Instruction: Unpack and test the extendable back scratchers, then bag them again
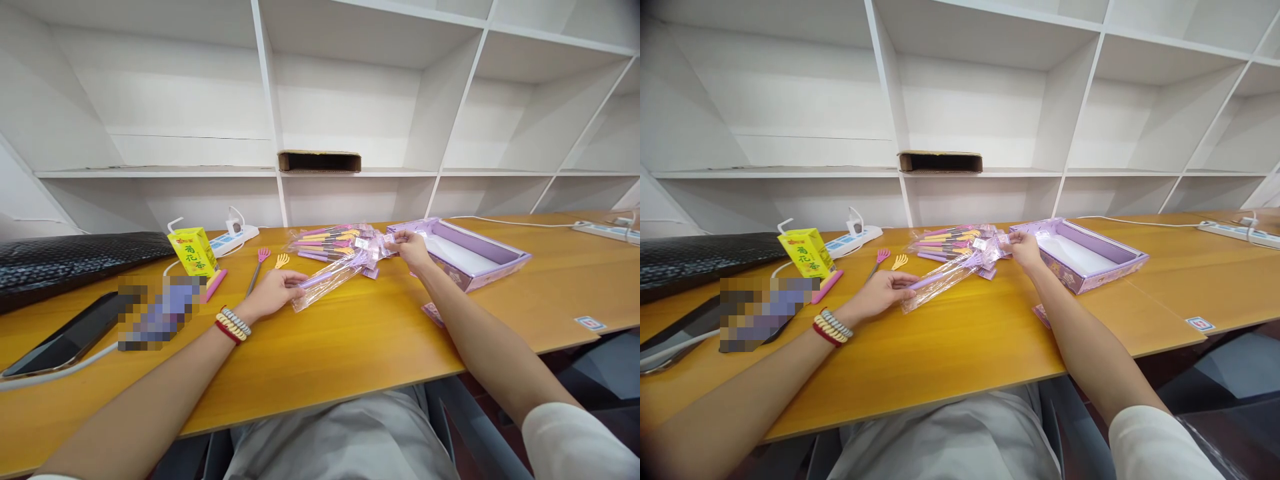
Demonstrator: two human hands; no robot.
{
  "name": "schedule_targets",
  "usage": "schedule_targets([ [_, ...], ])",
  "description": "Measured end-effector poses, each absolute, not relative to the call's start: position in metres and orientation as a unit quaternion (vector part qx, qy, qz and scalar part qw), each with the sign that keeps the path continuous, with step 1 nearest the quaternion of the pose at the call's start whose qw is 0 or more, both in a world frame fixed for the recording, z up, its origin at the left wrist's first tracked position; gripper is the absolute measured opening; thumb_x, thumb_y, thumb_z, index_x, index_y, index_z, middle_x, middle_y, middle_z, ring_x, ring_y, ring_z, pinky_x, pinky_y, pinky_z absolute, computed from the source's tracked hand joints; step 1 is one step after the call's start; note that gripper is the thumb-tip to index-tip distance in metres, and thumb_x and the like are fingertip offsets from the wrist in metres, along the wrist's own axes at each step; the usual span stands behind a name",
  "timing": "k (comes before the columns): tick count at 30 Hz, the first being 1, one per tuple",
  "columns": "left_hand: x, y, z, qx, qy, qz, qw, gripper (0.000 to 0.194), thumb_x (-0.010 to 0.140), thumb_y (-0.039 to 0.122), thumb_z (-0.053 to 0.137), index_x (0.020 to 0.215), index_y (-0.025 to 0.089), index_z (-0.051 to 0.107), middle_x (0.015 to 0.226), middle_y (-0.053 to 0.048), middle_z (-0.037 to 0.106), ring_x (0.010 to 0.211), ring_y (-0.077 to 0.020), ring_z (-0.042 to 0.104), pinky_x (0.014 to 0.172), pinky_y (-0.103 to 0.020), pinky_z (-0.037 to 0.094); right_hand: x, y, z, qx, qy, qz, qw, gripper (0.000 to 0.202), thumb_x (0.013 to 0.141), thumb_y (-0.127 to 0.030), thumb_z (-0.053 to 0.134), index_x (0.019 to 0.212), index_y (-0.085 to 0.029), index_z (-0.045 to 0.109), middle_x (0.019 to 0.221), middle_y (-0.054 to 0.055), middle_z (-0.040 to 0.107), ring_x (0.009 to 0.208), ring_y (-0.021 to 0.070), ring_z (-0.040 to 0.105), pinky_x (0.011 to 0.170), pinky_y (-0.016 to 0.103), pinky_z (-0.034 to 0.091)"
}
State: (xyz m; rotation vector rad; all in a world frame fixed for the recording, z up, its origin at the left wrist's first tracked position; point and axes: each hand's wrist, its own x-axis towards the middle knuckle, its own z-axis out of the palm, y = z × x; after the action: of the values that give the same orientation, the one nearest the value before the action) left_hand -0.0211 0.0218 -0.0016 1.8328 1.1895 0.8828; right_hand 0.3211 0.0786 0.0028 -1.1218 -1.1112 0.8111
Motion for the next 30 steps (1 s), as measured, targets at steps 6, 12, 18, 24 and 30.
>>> schedule_targets([
  [6,-0.0221,0.0243,-0.0033,0.729,0.468,0.336,0.368,0.040,0.061,0.028,0.071,0.098,0.015,0.068,0.101,-0.007,0.069,0.092,-0.0221,0.063,0.087,-0.034,0.047,0.3216,0.0803,0.0026,-0.488,-0.499,0.334,0.633,0.050,0.033,-0.028,0.085,0.069,-0.017,0.051,0.054,-0.004,0.054,0.050,0.0121,0.054,0.047,0.025,0.044],
  [12,-0.0236,0.0264,-0.0048,0.737,0.468,0.332,0.359,0.039,0.062,0.028,0.070,0.099,0.015,0.067,0.101,-0.007,0.069,0.091,-0.0220,0.063,0.086,-0.034,0.047,0.3214,0.0798,0.0041,-0.466,-0.523,0.362,0.614,0.054,0.028,-0.027,0.086,0.068,-0.017,0.052,0.049,-0.007,0.049,0.048,0.0112,0.052,0.049,0.026,0.044],
  [18,-0.0240,0.0250,-0.0028,0.732,0.465,0.331,0.372,0.040,0.061,0.027,0.071,0.099,0.015,0.068,0.101,-0.007,0.069,0.092,-0.0223,0.063,0.085,-0.033,0.048,0.3177,0.0748,0.0036,-0.457,-0.570,0.394,0.558,0.038,0.048,-0.034,0.080,0.071,-0.016,0.057,0.057,-0.003,0.056,0.051,0.0085,0.049,0.047,0.021,0.037],
  [24,-0.0241,0.0244,-0.0008,0.723,0.470,0.342,0.373,0.042,0.061,0.027,0.072,0.101,0.014,0.067,0.106,-0.008,0.067,0.096,-0.0228,0.062,0.087,-0.033,0.047,0.3193,0.0768,0.0041,-0.457,-0.539,0.447,0.548,0.024,0.060,-0.033,0.068,0.075,-0.014,0.063,0.066,0.004,0.062,0.058,0.0140,0.057,0.044,0.022,0.037],
  [30,-0.0242,0.0260,-0.0035,0.722,0.480,0.343,0.362,0.040,0.060,0.027,0.072,0.098,0.015,0.068,0.098,-0.007,0.070,0.090,-0.0226,0.064,0.081,-0.032,0.049,0.3193,0.0759,0.0019,-0.457,-0.587,0.419,0.520,0.027,0.061,-0.038,0.069,0.070,-0.013,0.065,0.062,0.003,0.059,0.054,0.0105,0.051,0.045,0.023,0.042],
])
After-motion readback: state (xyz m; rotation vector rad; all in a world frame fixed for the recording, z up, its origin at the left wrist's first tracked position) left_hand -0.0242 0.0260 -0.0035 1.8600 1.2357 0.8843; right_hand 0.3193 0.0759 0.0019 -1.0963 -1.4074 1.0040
